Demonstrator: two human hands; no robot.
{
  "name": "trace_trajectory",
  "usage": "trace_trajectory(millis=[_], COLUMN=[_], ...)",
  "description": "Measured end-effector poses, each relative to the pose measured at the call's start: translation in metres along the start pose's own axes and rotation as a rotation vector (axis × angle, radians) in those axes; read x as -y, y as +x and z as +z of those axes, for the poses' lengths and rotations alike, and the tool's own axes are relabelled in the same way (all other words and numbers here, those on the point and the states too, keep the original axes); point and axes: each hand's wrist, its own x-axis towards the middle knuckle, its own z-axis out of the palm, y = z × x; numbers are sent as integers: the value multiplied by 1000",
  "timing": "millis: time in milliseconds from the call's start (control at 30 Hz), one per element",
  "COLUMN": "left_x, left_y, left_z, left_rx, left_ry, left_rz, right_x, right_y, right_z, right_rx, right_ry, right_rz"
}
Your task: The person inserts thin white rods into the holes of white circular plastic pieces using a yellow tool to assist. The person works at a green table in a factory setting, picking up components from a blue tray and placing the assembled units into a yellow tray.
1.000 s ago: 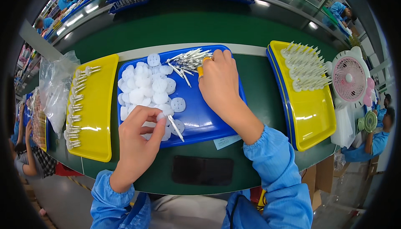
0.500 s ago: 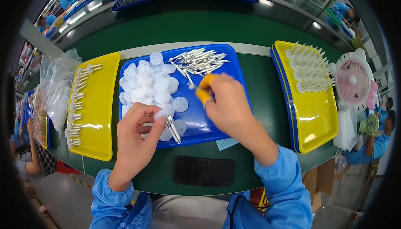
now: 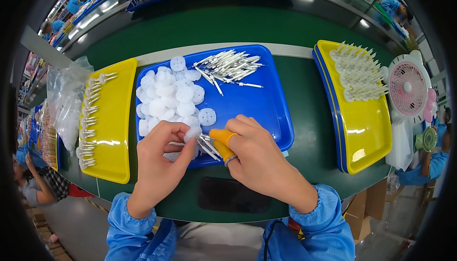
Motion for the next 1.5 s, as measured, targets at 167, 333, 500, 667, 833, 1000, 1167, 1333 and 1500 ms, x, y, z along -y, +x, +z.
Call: trace_trajectory(millis=[167, 333, 500, 667, 833, 1000, 1167, 1333, 1500], left_x=[1, 0, 1, 0, -5, 6, -1, -4, -3], left_y=[-2, -2, -4, -9, -15, -12, -3, 0, 0], left_z=[0, 6, 6, 8, 11, 14, 6, -5, -5], left_rx=[28, -4, -11, -25, 27, -48, -33, 27, -1], left_ry=[21, 25, 34, 36, 84, 93, 12, -16, -157], left_rz=[-25, 27, 35, 63, 11, 78, -13, -75, -200], right_x=[6, 7, 12, 15, 18, 8, -68, -82, 3], right_y=[3, 0, -2, -7, -7, 11, 46, 40, 11], right_z=[4, 13, 16, 23, 34, 18, -4, -8, -14], right_rx=[-14, -28, -53, -168, -272, -124, -309, -246, -72], right_ry=[-32, -3, -1, 48, 30, 67, -413, -575, 37], right_rz=[-43, -59, -44, -53, -19, 70, 111, 98, 182])
